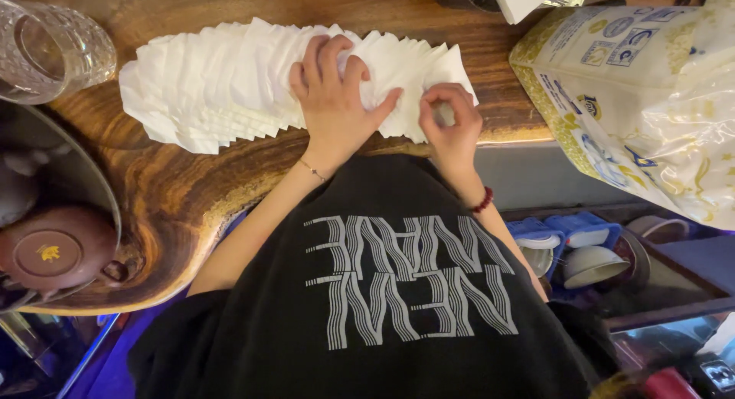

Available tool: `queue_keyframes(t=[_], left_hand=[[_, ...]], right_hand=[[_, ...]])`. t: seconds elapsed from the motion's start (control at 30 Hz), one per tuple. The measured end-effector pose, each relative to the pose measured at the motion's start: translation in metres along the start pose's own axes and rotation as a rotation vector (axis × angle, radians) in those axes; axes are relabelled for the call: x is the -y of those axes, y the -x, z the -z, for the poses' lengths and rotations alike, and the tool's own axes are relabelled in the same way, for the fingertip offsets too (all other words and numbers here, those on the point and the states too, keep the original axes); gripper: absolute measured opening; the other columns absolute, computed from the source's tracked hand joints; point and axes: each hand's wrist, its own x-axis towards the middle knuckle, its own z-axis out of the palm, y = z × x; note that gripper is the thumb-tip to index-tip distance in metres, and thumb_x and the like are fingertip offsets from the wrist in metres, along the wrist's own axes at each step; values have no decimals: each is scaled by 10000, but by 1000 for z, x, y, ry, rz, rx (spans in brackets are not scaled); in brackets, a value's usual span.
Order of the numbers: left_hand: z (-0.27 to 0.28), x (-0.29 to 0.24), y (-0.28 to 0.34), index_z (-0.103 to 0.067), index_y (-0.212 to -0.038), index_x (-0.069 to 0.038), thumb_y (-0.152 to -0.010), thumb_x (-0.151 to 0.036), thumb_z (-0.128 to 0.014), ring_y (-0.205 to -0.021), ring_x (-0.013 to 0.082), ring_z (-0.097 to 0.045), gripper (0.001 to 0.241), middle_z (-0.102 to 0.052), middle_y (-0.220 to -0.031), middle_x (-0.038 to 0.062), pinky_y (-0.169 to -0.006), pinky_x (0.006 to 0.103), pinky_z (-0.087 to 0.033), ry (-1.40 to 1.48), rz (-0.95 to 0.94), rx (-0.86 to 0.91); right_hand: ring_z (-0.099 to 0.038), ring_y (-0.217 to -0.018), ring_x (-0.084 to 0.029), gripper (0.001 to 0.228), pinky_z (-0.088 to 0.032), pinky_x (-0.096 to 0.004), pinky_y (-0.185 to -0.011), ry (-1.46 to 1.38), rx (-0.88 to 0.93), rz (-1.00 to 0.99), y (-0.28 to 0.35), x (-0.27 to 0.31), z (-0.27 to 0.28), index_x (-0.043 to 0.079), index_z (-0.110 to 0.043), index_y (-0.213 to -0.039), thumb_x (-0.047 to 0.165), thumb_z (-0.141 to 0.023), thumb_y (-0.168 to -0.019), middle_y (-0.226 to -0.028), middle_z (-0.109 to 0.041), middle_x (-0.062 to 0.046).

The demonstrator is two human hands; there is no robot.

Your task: Folding and organizing napkins on a wooden counter.

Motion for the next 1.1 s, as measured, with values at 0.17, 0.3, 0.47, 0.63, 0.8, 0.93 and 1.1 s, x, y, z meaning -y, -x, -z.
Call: queue_keyframes(t=[0.17,0.3,0.47,0.63,0.8,0.93,1.1], left_hand=[[-5,2,0,-566,-975,-142,-852,-460,-875,-1371,327,-400,460,-502,-1325,81,-1077,499,-252,-38,-7,-5],[-5,3,-1,-567,-979,-146,-861,-470,-874,-1368,317,-407,461,-503,-1318,76,-1079,495,-258,-38,-11,2],[-6,2,-1,-575,-990,-142,-866,-484,-868,-1366,317,-410,467,-507,-1319,74,-1069,490,-271,-53,-18,-15],[-5,3,-1,-576,-987,-142,-868,-485,-865,-1365,316,-416,464,-507,-1310,72,-1067,493,-273,-52,-23,-15],[-5,4,0,-573,-996,-140,-877,-479,-863,-1366,321,-420,462,-505,-1315,79,-1066,492,-273,-49,-36,-19],[-13,10,12,-591,-1166,-116,-932,-422,-826,-1420,338,-410,451,-495,-1423,105,-1098,506,-306,-53,-132,25],[2,3,6,-566,-1482,-119,-1022,-282,-710,-1531,276,-371,509,-455,-1612,68,-1218,457,-338,-102,-491,177]], right_hand=[[-604,-896,-212,103,-481,-361,-783,-296,-289,-384,14,-10,38,49,-662,-1027,-8,-706,-952,-1073,-685,-47],[-627,-946,-249,178,-483,-391,-887,172,-290,18,6,14,30,65,-667,-1018,-18,-763,-893,-1058,-684,-65],[-660,-958,-209,232,-423,-386,-930,430,-112,265,-1,16,-10,117,-664,-988,66,-850,-859,-1002,-685,-6],[-656,-939,-199,218,-415,-383,-928,463,-107,296,-8,25,-6,123,-663,-976,76,-844,-863,-984,-685,-3],[-645,-913,-203,217,-411,-378,-905,492,-82,290,-4,24,-4,134,-665,-958,94,-844,-842,-968,-681,-2],[-638,-949,-218,218,-426,-384,-889,446,-45,300,-2,21,-2,112,-688,-1012,114,-855,-872,-1019,-669,-19],[-633,-989,-289,247,-460,-417,-878,431,22,279,1,12,5,47,-672,-1033,107,-811,-838,-1081,-674,-79]])
